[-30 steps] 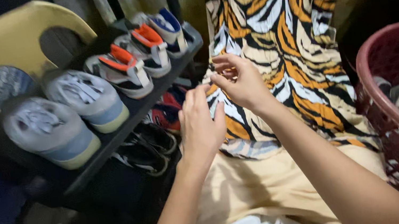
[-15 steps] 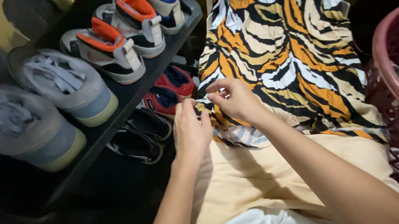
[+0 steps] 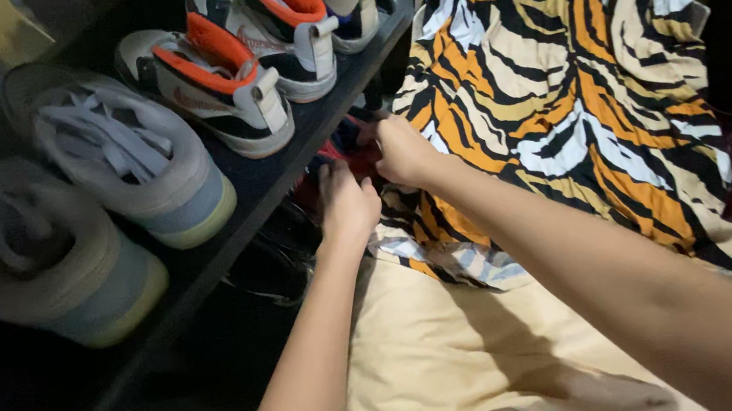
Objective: The person unlaces a grey sneaker, places it on a shoe rack, then picks up a red and blue sneaker and begins to lace it. The person handles the shoes and laces by hand, working on each shoe individually.
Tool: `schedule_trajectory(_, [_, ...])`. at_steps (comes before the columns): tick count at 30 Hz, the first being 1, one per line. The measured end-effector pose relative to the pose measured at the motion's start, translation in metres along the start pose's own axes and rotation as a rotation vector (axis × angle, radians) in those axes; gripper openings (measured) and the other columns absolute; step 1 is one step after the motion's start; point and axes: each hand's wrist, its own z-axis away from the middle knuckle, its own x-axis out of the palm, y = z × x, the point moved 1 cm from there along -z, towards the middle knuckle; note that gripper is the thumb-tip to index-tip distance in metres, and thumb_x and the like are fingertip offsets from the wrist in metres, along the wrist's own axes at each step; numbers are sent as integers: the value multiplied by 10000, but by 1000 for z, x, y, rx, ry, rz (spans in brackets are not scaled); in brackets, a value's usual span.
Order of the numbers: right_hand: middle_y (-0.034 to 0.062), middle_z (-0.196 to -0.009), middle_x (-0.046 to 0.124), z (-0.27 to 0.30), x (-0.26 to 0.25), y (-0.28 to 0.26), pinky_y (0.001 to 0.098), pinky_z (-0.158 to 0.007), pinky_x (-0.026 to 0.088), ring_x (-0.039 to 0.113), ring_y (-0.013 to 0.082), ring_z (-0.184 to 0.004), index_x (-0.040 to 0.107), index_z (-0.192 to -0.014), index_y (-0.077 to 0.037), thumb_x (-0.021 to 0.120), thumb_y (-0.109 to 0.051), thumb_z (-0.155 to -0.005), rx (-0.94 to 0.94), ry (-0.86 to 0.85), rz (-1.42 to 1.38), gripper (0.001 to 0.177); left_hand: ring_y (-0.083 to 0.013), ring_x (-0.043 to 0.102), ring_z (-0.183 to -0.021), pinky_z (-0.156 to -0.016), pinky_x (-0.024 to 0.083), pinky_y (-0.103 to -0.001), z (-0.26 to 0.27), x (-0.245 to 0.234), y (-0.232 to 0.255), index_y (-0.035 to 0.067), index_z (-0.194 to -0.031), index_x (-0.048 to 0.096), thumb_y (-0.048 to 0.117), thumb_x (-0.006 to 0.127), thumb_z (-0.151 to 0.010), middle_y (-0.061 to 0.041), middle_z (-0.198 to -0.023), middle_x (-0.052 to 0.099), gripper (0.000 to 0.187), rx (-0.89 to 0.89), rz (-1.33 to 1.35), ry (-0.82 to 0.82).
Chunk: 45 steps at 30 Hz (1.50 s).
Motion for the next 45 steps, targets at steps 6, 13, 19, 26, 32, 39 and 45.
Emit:
schedule_trajectory(6, [244,-1186,560,-11,21,6,471,-880,511,589,435,-1072,794,-984,-116,859,-166,-680,40,-58,201,315,-449,499,-1305,-1075,433,-490,-14,5,2,4,-1346,518,190,670,-904,-267,-1475,438,502,-180,-31,-147])
schedule_trajectory(13, [225,-1254,582,-13,16,7,439,-924,521,611,422,-1092,786,-1007,-89,845,-123,-666,-42,-1,44,348,-421,552,-1268,-1040,474,-498,-15,-11,14,78,-1339,528,196,720,-877,-177,-1449,488,514,-335,-152,-256])
schedule_trajectory(19, [248,-1226,597,-15,11,2,422,-968,520,612,431,-1094,766,-1031,-36,843,-54,-647,-115,35,-37,393,-407,617,-1213,-985,522,-514,-16,-24,19,143,-1281,599,62,722,-840,-132,-1395,573,465,-289,-275,-293])
schedule_trajectory(26, [220,-1129,605,5,-18,-13,420,-908,534,620,414,-1035,759,-1026,-5,766,54,-618,-170,207,-11,412,-497,614,-1033,-839,494,-575,10,-50,40,66,-1126,580,60,737,-801,-204,-1285,580,361,57,-73,62])
schedule_trajectory(32, [170,-1147,597,36,-58,-27,337,-738,546,652,254,-829,726,-1037,20,783,25,-733,-34,274,-120,309,-450,642,-960,-800,480,-557,35,-70,81,69,-978,592,24,655,-879,-180,-1098,610,126,119,-13,52])
schedule_trajectory(39, [125,-1086,615,77,-96,-53,288,-659,527,603,168,-721,722,-1046,28,818,-22,-798,43,347,-187,271,-447,618,-896,-750,470,-533,68,-97,122,30,-950,570,-4,660,-849,-187,-998,576,139,325,62,155])
schedule_trajectory(45, [75,-1071,632,111,-120,-68,266,-630,515,582,111,-700,716,-1060,38,827,-36,-800,102,474,-277,293,-449,614,-914,-763,472,-527,92,-112,145,36,-972,580,-37,647,-828,-183,-1003,581,175,405,120,138])
